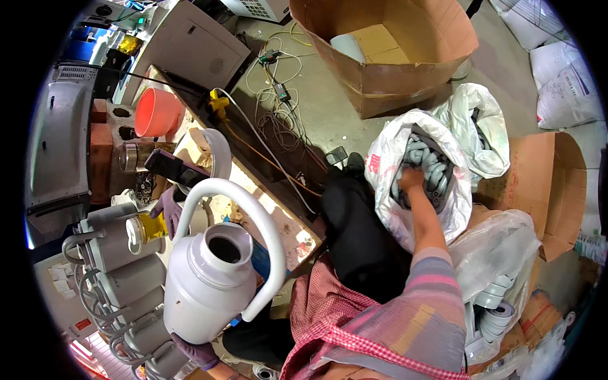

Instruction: The person assembles white plastic containers by hand in a workshop setting. They pick up a container body, insert a small circular component into the opening, and then attach a handle to the side. The person repeats this process for multiple units, placing the finished containers on a nearby table.

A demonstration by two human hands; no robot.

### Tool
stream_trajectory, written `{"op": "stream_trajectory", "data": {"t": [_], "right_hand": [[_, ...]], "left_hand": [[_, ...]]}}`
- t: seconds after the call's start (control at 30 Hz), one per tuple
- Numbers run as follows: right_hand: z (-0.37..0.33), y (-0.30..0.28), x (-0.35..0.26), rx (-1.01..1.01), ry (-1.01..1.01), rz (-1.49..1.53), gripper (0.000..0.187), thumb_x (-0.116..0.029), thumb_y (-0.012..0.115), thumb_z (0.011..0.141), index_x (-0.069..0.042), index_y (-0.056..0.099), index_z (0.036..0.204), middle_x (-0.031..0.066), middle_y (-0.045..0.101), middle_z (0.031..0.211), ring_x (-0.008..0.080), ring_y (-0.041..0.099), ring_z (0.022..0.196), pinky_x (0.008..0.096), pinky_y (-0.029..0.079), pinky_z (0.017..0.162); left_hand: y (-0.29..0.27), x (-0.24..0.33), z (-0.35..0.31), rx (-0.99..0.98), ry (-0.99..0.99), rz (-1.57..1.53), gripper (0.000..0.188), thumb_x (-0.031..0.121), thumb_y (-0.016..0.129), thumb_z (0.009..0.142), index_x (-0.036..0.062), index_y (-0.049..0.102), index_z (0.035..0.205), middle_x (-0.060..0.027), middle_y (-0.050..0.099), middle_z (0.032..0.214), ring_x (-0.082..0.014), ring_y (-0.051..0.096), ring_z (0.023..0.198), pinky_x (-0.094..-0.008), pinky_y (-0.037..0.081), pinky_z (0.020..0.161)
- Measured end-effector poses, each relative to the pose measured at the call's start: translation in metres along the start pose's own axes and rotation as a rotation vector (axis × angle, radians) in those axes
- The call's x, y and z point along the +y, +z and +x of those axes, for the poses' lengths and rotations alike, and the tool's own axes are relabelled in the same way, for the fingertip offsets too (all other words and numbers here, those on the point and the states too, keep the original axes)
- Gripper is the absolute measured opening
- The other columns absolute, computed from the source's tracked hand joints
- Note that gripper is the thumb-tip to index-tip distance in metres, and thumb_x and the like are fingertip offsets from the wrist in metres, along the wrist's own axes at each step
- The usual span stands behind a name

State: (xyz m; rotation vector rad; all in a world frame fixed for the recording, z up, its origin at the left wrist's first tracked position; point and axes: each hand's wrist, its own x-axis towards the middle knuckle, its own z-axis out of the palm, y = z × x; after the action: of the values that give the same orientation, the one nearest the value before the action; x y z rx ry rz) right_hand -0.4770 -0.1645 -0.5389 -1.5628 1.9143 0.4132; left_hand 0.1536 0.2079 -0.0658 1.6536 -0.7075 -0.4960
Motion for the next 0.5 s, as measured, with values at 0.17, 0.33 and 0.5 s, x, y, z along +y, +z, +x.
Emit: {"op": "stream_trajectory", "data": {"t": [0.17, 0.33, 0.5], "right_hand": [[0.043, 0.057, 0.038, 0.179, -0.180, 0.396, 0.055, -0.042, 0.059, 0.083, -0.006, 0.061, 0.124, 0.0265, 0.055, 0.132, 0.0406, 0.053, 0.121, 0.0408, 0.044, 0.101], [-0.056, -0.052, 0.001, 0.146, 0.155, 1.201, 0.038, -0.034, 0.053, 0.088, 0.001, 0.058, 0.099, 0.0140, 0.059, 0.079, 0.0279, 0.057, 0.067, 0.0403, 0.046, 0.060], [-0.167, -0.154, 0.030, 0.374, -0.259, 1.435, 0.037, -0.038, 0.059, 0.098, -0.003, 0.058, 0.107, -0.0001, 0.052, 0.071, 0.0096, 0.048, 0.058, 0.0238, 0.038, 0.050]], "left_hand": [[0.071, 0.004, 0.050, -0.062, 0.095, 0.267, 0.047, 0.026, 0.043, 0.105, 0.0031, 0.038, 0.146, -0.0161, 0.044, 0.146, -0.0254, 0.049, 0.127, -0.0413, 0.039, 0.108], [0.062, 0.017, -0.002, 0.096, 0.121, 0.083, 0.049, 0.033, 0.038, 0.107, -0.0051, 0.048, 0.136, -0.0180, 0.054, 0.136, -0.0222, 0.053, 0.120, -0.0365, 0.043, 0.102], [0.077, 0.029, -0.009, 0.082, -0.030, -0.063, 0.047, 0.032, 0.037, 0.107, -0.0062, 0.053, 0.131, -0.0180, 0.060, 0.126, -0.0217, 0.060, 0.107, -0.0363, 0.049, 0.094]]}}
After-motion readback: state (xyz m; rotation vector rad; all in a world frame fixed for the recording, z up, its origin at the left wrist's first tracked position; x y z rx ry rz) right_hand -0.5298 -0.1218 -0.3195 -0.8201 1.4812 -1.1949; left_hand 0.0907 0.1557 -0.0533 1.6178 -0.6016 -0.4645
